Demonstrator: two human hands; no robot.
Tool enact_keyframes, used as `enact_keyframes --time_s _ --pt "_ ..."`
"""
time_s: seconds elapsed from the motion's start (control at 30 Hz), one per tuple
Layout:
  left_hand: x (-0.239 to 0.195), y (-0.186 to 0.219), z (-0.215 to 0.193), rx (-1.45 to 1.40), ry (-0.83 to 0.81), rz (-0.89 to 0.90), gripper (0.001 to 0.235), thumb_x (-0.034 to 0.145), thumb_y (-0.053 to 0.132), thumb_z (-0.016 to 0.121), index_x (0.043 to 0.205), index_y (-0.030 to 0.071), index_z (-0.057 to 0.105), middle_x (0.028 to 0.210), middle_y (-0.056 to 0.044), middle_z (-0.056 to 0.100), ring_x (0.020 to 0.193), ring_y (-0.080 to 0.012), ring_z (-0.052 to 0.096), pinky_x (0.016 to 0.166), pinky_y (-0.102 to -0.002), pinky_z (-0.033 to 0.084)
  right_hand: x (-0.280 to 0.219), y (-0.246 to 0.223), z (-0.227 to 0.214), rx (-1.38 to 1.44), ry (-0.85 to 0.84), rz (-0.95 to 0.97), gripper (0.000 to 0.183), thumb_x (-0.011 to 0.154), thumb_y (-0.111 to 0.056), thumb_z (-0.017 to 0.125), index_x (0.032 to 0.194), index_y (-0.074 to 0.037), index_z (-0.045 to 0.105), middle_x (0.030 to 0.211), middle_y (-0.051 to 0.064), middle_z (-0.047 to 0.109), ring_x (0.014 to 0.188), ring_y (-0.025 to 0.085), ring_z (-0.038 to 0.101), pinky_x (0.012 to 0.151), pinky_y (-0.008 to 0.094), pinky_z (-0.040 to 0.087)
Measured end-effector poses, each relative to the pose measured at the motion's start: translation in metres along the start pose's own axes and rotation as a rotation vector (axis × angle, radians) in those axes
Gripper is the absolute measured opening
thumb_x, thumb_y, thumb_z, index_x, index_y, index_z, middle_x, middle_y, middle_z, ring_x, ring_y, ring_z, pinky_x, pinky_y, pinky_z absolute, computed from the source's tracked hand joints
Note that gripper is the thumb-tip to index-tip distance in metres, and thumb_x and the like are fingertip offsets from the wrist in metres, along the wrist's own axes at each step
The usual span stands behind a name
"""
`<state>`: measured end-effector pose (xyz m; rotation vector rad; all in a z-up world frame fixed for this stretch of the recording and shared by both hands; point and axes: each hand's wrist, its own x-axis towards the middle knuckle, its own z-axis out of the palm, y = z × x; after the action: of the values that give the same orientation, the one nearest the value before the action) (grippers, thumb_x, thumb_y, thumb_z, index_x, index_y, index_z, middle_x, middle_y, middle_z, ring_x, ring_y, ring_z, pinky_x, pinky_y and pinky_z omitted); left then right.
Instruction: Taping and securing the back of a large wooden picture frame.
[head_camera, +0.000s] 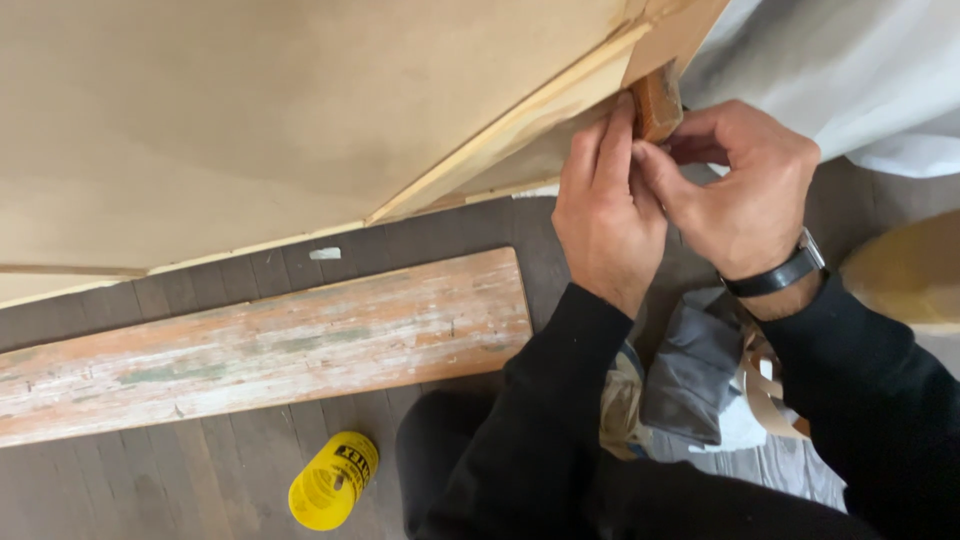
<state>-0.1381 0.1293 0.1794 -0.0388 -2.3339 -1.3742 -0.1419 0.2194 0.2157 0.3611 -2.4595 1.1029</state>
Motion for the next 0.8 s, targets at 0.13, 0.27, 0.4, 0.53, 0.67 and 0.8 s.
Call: enact_keyframes --time_s 0.13,0.27,0.4,0.53,0.67,0.8 --pt "-0.006 -0.003 0.000 0.003 -0.009 -0.025 0.047 0.085 0.001 0.061 0.130 0.008 0.048 0.117 -0.007 0.056 0.096 -0.0246 0.063 0.079 -0.032 0.052 -0.007 -0.001 0.007 -0.024 0.003 0.069 0.019 0.085 0.007 0.078 0.091 0.016 0.062 0.080 0.018 0.064 0.067 0.022 0.062 0.063 0.029 0.053" --pt "-0.029 -0.056 0.036 0.085 0.164 0.033 0.035 0.092 0.017 0.058 0.126 0.016 0.054 0.107 0.001 0.057 0.098 -0.0220 0.064 0.086 -0.033 0.055 -0.035 0.049 0.045 -0.081 0.018 0.222 0.020 0.085 -0.016 0.084 0.092 -0.004 0.070 0.075 0.006 0.067 0.072 0.023 0.069 0.065 0.030 0.054" --pt "-0.053 -0.092 0.052 0.170 -0.044 -0.157 0.044 0.089 0.019 0.058 0.131 0.024 0.047 0.118 0.004 0.053 0.099 -0.0239 0.064 0.084 -0.038 0.056 -0.063 0.083 0.072 -0.275 -0.022 0.257 0.026 0.077 -0.029 0.085 0.079 -0.011 0.066 0.065 0.000 0.064 0.064 0.020 0.067 0.059 0.030 0.054" --pt "-0.049 -0.097 0.044 0.193 -0.192 -0.218 0.045 0.089 0.014 0.053 0.132 0.023 0.045 0.123 0.003 0.051 0.097 -0.0292 0.065 0.082 -0.041 0.057 -0.066 0.092 0.081 -0.360 -0.046 0.204 0.031 0.076 -0.032 0.083 0.075 -0.009 0.063 0.060 0.003 0.063 0.059 0.027 0.065 0.056 0.035 0.053" --pt "-0.048 -0.108 0.028 0.157 -0.258 -0.215 0.049 0.085 0.017 0.059 0.131 0.025 0.046 0.126 -0.001 0.051 0.100 -0.0337 0.064 0.081 -0.047 0.057 -0.058 0.076 0.067 -0.374 -0.032 0.126 0.033 0.078 -0.030 0.085 0.073 -0.009 0.060 0.060 0.007 0.061 0.061 0.029 0.065 0.055 0.035 0.052" --pt "-0.057 -0.121 0.008 -0.021 -0.193 -0.322 0.043 0.078 0.021 0.073 0.118 0.016 0.058 0.109 -0.006 0.062 0.102 -0.0278 0.064 0.082 -0.036 0.055 -0.053 0.055 0.050 -0.082 -0.182 0.024 0.012 0.082 -0.011 0.074 0.088 -0.004 0.066 0.076 0.012 0.065 0.071 0.032 0.066 0.060 0.037 0.054"
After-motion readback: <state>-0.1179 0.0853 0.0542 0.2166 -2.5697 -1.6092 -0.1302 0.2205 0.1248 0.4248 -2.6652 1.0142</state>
